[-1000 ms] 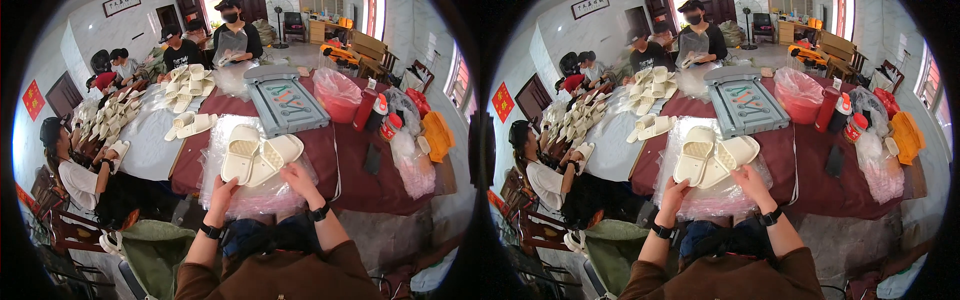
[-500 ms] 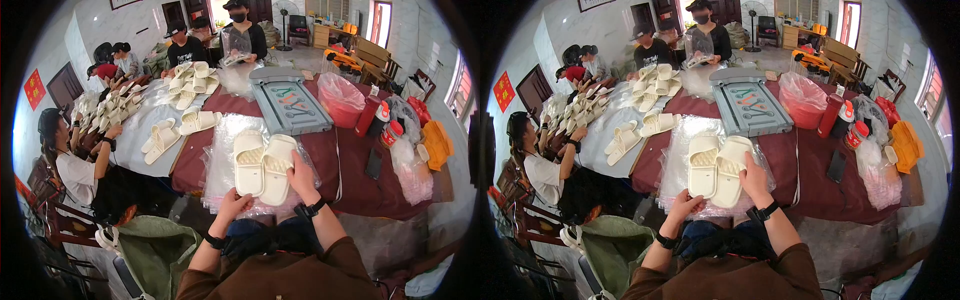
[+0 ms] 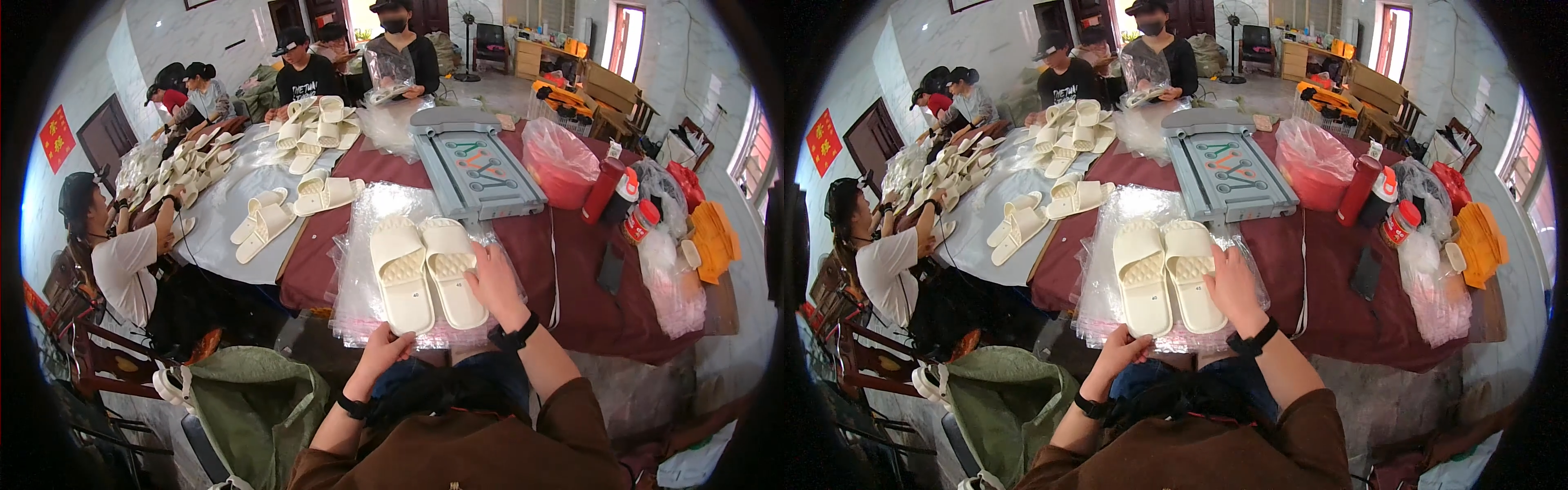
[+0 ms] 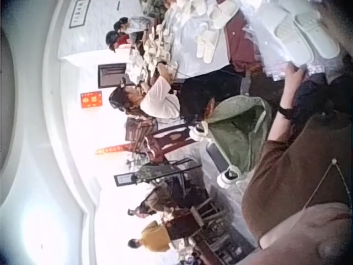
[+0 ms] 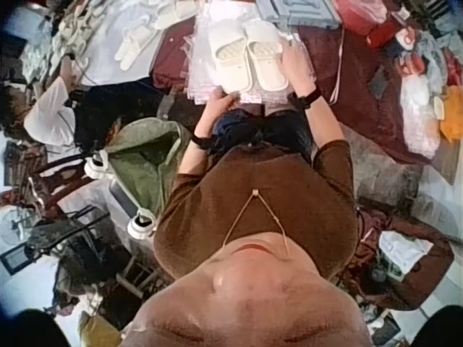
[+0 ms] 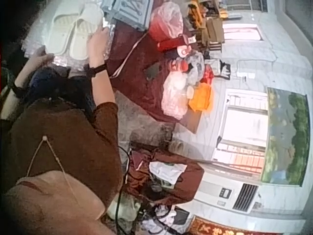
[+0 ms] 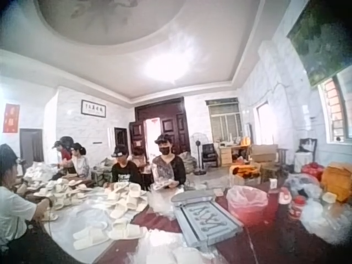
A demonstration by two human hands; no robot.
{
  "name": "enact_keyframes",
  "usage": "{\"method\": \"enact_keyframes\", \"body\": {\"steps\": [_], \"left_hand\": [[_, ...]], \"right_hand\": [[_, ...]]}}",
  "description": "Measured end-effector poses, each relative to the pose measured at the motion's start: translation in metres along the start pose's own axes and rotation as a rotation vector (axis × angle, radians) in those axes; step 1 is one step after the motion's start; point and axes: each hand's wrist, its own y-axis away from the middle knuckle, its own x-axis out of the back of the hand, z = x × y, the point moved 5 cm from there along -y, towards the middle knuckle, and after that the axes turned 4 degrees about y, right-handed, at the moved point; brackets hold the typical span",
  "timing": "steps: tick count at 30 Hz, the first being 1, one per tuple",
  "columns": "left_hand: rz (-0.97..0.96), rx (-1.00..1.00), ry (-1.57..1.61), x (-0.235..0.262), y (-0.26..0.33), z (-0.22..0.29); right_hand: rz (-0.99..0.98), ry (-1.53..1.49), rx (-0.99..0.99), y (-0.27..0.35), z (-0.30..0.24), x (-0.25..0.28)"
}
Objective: The worker packs pairs of white slippers into clear plastic bags and seals them.
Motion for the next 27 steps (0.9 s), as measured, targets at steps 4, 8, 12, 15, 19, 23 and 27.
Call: {"method": "enact_keyframes", "body": {"steps": [4, 8, 12, 15, 19, 23, 27], "left_hand": [[-0.001, -0.036, 0.003, -0.003, 0.002, -0.004], [0.031, -0.061, -0.111, -0.004, 0.01, 0.012], [-0.159, 0.071, -0.307, 0.003, 0.027, 0.037], [0.039, -0.317, -0.615, 0.022, 0.043, 0.091], [0.253, -0.692, -0.839, 0.029, 0.033, 0.125], [0.196, -0.833, -0.956, 0.034, 0.006, 0.103], [-0.017, -0.789, -1.109, 0.019, -0.002, 0.098]], "right_hand": [[-0.304, -0.151, -0.046, 0.0, -0.028, -0.009], [-0.237, -0.037, 0.005, -0.018, -0.054, -0.051], [-0.324, -0.002, -0.127, -0.034, -0.053, -0.083], [-0.221, 0.014, -0.103, -0.038, -0.048, -0.093], [-0.073, -0.104, -0.1, -0.037, -0.036, -0.095], [-0.054, -0.145, -0.131, -0.028, -0.037, -0.053], [0.102, -0.404, -0.394, 0.001, 0.005, -0.012]]}}
